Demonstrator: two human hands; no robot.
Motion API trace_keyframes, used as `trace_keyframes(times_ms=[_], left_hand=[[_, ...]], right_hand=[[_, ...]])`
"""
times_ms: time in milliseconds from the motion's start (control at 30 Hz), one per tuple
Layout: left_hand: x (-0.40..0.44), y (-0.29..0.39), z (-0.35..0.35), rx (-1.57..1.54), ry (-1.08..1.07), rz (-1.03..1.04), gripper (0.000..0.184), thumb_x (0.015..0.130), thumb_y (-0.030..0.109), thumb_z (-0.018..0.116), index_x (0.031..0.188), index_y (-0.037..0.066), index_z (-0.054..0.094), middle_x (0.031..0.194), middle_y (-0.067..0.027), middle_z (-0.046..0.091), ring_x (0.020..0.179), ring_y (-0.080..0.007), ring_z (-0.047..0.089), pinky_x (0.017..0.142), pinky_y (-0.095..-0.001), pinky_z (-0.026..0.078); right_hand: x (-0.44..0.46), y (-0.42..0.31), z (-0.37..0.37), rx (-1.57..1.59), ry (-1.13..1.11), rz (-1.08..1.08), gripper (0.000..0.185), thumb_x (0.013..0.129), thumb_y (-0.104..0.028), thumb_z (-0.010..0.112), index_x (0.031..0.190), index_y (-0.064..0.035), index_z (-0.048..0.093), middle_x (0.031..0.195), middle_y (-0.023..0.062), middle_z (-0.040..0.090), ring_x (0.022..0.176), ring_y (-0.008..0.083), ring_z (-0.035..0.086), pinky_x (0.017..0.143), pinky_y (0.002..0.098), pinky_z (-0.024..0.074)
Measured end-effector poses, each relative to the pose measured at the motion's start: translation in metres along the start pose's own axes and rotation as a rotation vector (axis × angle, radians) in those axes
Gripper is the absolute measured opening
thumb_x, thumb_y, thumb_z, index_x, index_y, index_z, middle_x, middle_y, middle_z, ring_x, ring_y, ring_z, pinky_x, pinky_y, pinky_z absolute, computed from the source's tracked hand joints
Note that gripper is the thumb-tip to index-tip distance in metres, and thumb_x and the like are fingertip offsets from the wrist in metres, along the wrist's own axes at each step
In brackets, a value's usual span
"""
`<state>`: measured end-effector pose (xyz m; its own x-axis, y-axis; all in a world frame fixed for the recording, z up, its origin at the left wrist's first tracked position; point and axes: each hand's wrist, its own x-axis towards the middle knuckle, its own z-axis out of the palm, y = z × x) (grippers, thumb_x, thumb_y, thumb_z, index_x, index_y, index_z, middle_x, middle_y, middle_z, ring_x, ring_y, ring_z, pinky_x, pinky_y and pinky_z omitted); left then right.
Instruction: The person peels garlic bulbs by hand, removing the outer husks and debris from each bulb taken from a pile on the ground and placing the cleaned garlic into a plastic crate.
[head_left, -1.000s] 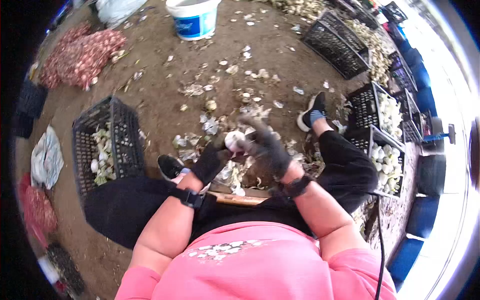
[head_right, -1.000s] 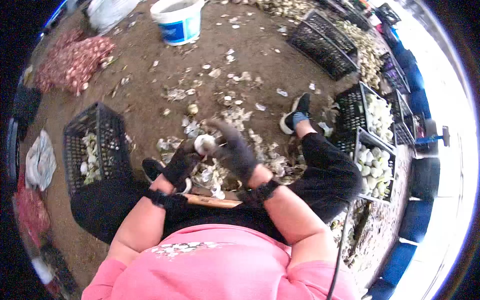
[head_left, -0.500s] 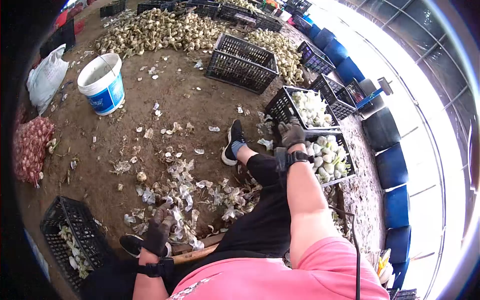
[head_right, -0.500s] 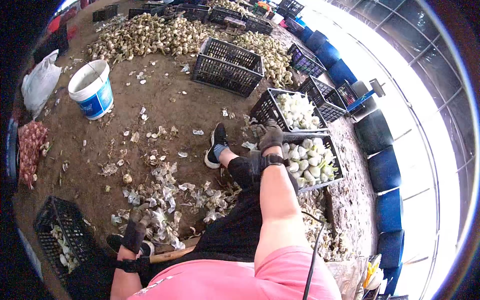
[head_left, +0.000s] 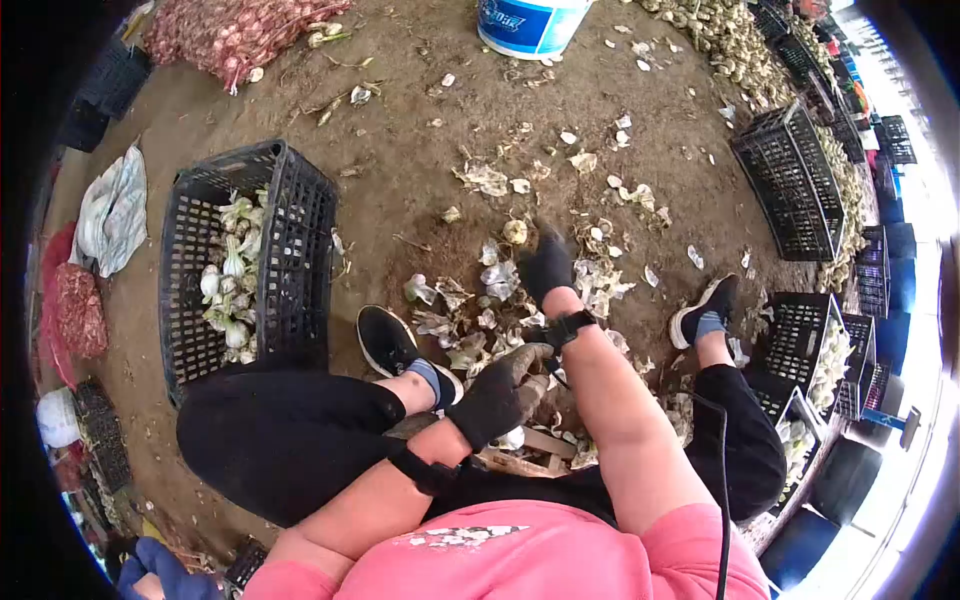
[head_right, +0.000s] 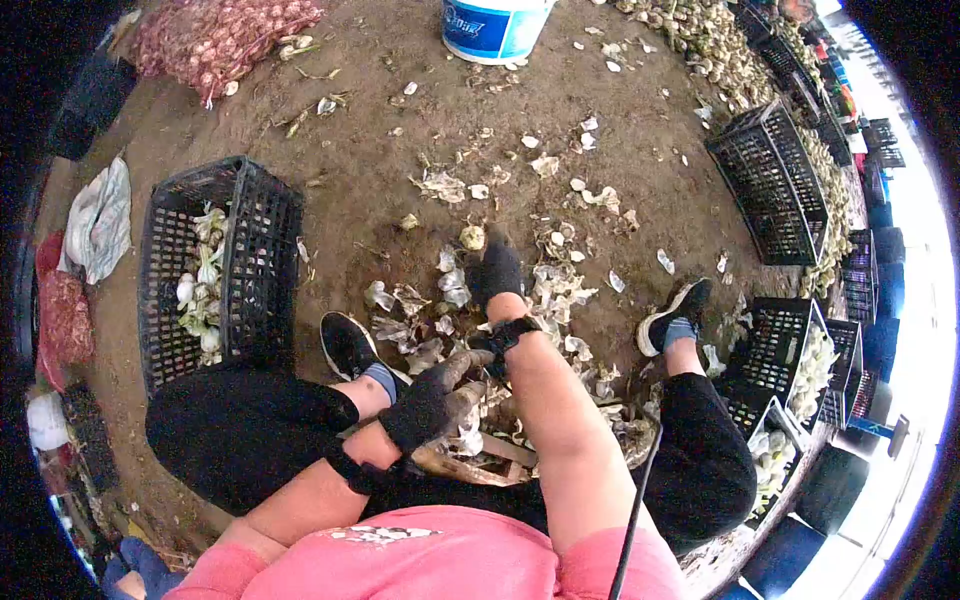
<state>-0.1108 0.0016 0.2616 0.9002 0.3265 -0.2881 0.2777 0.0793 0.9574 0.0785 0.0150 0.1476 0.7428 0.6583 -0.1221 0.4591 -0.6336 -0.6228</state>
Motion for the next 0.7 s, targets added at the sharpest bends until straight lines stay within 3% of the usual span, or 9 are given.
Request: trace_keyframes(times_ms=[100,233,267,300,367,433,500,533,700], left_hand=[[0.003,-0.009,0.002,-0.137,0.079,-0.098,0.035,0.084,0.007,0.05,0.12,0.003,0.05,0.097,-0.0073,0.059,0.087,-0.0135,0.054,0.081,-0.0273,0.044],[0.002,-0.004,-0.01,-0.095,0.184,-0.11,0.033,0.084,0.01,0.051,0.116,0.003,0.052,0.095,-0.0068,0.056,0.086,-0.0145,0.054,0.08,-0.0273,0.044],[0.003,-0.007,-0.012,-0.129,0.207,-0.158,0.033,0.084,0.009,0.051,0.116,0.003,0.052,0.094,-0.0062,0.056,0.085,-0.0144,0.054,0.079,-0.0272,0.045],[0.004,0.0,-0.015,-0.168,0.226,-0.205,0.033,0.083,0.008,0.051,0.116,0.003,0.052,0.093,-0.0056,0.056,0.084,-0.0144,0.054,0.078,-0.0271,0.045],[0.015,-0.048,0.002,-0.401,0.38,-0.024,0.035,0.082,0.005,0.051,0.117,0.004,0.051,0.093,-0.0045,0.056,0.087,-0.0126,0.053,0.078,-0.0278,0.045],[0.016,-0.029,-0.007,-0.365,0.463,-0.077,0.034,0.082,0.005,0.052,0.116,0.005,0.051,0.093,-0.0035,0.056,0.084,-0.011,0.052,0.075,-0.0264,0.045],[0.017,-0.015,-0.01,-0.243,0.533,-0.063,0.034,0.082,0.004,0.053,0.116,0.006,0.051,0.092,-0.0022,0.056,0.078,-0.01,0.051,0.07,-0.0246,0.044],[0.016,-0.009,-0.01,-0.404,0.497,-0.175,0.034,0.082,0.004,0.054,0.116,0.006,0.052,0.094,-0.0026,0.057,0.08,-0.0115,0.053,0.07,-0.0253,0.044],[0.014,0.002,-0.008,-0.492,0.232,0.026,0.036,0.088,0.015,0.054,0.123,0.007,0.049,0.093,-0.0027,0.06,0.08,-0.0095,0.056,0.066,-0.0244,0.047]], right_hand=[[0.024,-0.002,0.034,-0.151,-0.163,0.009,0.056,0.074,-0.022,0.063,0.127,-0.0177,0.046,0.136,0.0197,0.036,0.107,0.0424,0.051,0.09,0.0453,0.044],[0.052,0.027,0.042,-0.024,-0.143,-0.213,0.043,0.068,-0.021,0.069,0.11,-0.0168,0.06,0.102,0.0161,0.063,0.097,0.0352,0.058,0.082,0.0406,0.0484],[0.054,0.024,0.036,-0.04,-0.22,-0.086,0.035,0.067,-0.02,0.071,0.1,-0.0131,0.063,0.095,0.0146,0.064,0.09,0.0322,0.061,0.08,0.0384,0.049],[0.05,0.025,0.029,0.025,-0.159,-0.211,0.041,0.068,-0.016,0.072,0.106,-0.0101,0.059,0.098,0.0149,0.064,0.088,0.0277,0.062,0.077,0.0362,0.0499],[0.027,0.002,0.0,0.449,-0.262,-0.017,0.051,0.065,-0.015,0.073,0.111,-0.0072,0.053,0.103,0.0148,0.062,0.091,0.0263,0.062,0.079,0.0366,0.0495],[-0.001,-0.009,-0.029,0.315,-0.272,-0.137,0.055,0.065,-0.014,0.075,0.113,-0.006,0.05,0.104,0.0147,0.062,0.093,0.0229,0.061,0.08,0.0349,0.0489],[-0.036,-0.043,-0.08,0.108,-0.329,-0.298,0.055,0.067,-0.013,0.073,0.116,-0.005,0.05,0.104,0.0163,0.062,0.095,0.0301,0.061,0.082,0.0363,0.0483],[-0.047,-0.039,-0.087,0.078,-0.302,-0.375,0.055,0.068,-0.013,0.072,0.117,-0.0047,0.049,0.105,0.0164,0.062,0.096,0.0313,0.061,0.082,0.0372,0.0482],[-0.105,-0.07,-0.136,0.131,-0.339,-0.566,0.054,0.067,-0.017,0.074,0.115,-0.0051,0.05,0.103,0.0154,0.06,0.096,0.0292,0.06,0.081,0.0362,0.048]])
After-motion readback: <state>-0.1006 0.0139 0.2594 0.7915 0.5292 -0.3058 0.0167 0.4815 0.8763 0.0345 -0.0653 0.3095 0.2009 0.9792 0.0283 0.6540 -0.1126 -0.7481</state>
